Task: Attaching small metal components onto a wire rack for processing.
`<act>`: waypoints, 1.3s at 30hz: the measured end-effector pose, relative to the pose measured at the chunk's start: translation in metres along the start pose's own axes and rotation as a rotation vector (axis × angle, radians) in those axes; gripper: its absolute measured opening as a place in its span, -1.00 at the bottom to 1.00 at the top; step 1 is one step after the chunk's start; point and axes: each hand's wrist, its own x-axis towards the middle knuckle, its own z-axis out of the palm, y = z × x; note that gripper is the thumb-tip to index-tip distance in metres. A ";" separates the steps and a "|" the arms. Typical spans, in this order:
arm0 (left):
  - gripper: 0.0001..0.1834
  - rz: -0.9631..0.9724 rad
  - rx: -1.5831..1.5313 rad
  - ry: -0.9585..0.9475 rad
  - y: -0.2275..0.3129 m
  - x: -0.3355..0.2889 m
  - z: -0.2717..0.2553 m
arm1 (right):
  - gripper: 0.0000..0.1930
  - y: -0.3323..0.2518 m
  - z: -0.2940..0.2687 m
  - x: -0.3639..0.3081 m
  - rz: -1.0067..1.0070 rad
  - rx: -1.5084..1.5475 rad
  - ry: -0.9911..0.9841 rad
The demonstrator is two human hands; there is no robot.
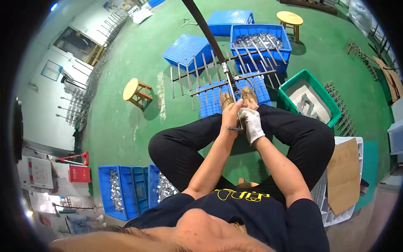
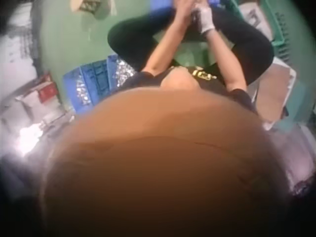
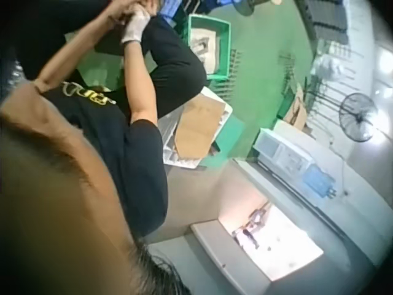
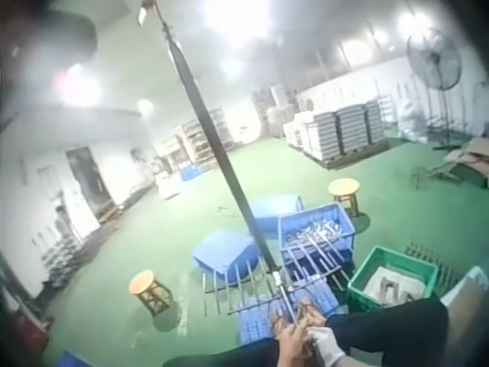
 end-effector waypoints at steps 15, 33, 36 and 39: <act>-0.72 0.052 0.485 0.427 0.007 -0.059 0.014 | -0.85 0.032 -0.010 -0.022 0.415 0.125 -0.314; -0.67 0.077 0.112 0.236 -0.025 -0.080 0.003 | -0.75 -0.016 0.043 -0.092 -0.028 0.400 0.021; -0.63 0.155 -0.520 0.024 -0.047 -0.077 -0.004 | -0.72 0.007 0.044 -0.086 -0.419 -0.190 -0.058; -0.63 0.339 -0.437 0.171 -0.074 -0.055 -0.021 | -0.62 0.013 0.029 -0.082 -0.631 -0.515 -0.028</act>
